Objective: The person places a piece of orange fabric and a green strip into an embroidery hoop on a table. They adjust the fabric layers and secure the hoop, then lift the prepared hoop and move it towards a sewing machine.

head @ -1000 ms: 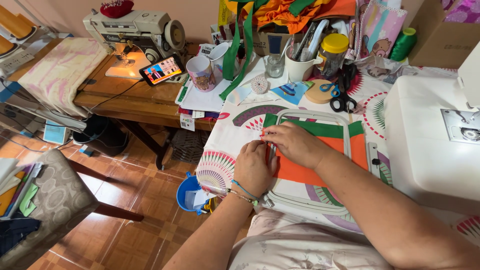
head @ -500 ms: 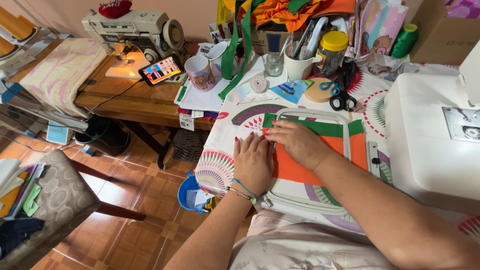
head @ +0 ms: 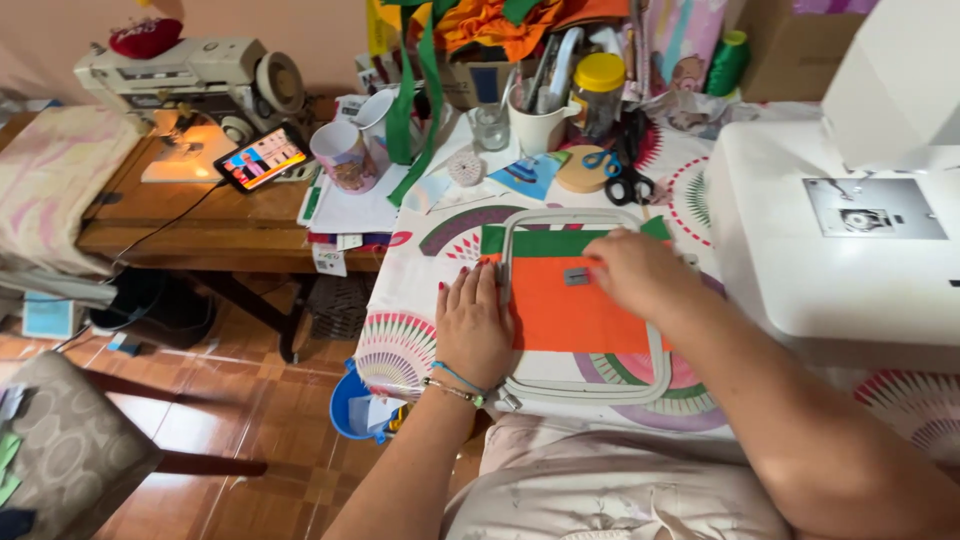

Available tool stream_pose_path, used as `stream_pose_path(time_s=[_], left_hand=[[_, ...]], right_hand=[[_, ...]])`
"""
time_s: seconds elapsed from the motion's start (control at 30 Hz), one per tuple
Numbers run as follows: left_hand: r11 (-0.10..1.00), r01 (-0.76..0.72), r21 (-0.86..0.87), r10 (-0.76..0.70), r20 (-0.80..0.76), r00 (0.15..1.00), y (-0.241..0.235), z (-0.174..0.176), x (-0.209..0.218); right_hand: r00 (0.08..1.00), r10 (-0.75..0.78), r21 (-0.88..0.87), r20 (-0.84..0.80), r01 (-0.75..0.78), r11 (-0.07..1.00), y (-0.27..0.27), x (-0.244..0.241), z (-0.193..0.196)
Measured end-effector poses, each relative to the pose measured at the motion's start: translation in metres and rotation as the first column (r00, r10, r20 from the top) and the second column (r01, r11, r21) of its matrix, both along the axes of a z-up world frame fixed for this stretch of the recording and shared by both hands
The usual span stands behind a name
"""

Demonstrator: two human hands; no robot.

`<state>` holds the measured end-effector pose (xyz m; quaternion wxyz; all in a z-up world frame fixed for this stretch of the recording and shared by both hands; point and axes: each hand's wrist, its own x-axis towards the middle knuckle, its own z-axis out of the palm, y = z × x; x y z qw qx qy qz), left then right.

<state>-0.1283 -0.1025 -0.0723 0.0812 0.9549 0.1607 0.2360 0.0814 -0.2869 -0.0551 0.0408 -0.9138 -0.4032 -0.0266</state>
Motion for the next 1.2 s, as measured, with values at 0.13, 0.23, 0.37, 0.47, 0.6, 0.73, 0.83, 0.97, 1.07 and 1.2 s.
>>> stream_pose_path(time_s=[0.13,0.23,0.37,0.47,0.6,0.73,0.83,0.97,1.07,1.2], left_hand=[[0.999,0.035,0.010,-0.034,-0.033,0.999,0.001,-0.006,-0.005],[0.999,0.009,0.038,-0.007,-0.047,0.999,-0.002,0.001,-0.015],[0.995,-0.043,0.085,0.044,-0.003,0.999,-0.008,0.007,-0.030],[1.000,-0.006,0.010,0.007,-0.024,1.000,-0.023,0.047,-0.045],[0.994,0.056,-0.092,-0.063,-0.070,0.996,-0.010,0.052,-0.027],[0.990,0.141,-0.026,-0.143,-0.115,0.983,0.000,0.033,0.022],[0.987,0.157,-0.018,-0.158,-0.134,0.978,0.004,0.015,0.050],[0.987,0.158,-0.036,-0.161,-0.113,0.981,0.008,-0.013,0.070],[0.987,0.156,-0.037,-0.158,-0.061,0.986,0.013,-0.007,0.062],[0.996,0.089,0.027,-0.089,0.029,0.996,0.037,0.006,0.035]], right_hand=[[0.993,0.085,0.132,-0.078,-0.074,0.988,0.003,-0.039,0.005],[0.991,0.117,0.248,-0.064,-0.097,0.964,0.011,-0.053,0.005],[0.989,0.092,0.324,-0.119,-0.049,0.945,0.024,-0.046,-0.017],[0.979,0.149,0.346,-0.139,-0.092,0.934,0.020,-0.041,-0.020],[0.974,0.134,0.349,-0.183,-0.063,0.935,0.015,-0.053,-0.003],[0.969,0.113,0.372,-0.218,-0.024,0.928,0.013,-0.053,-0.005],[0.959,0.117,0.389,-0.258,-0.008,0.921,0.012,-0.050,0.000],[0.939,0.109,0.448,-0.326,0.052,0.893,0.011,-0.046,0.001],[0.939,0.102,0.460,-0.329,0.065,0.886,0.013,-0.046,-0.006],[0.921,0.113,0.478,-0.374,0.087,0.874,0.012,-0.045,-0.011]])
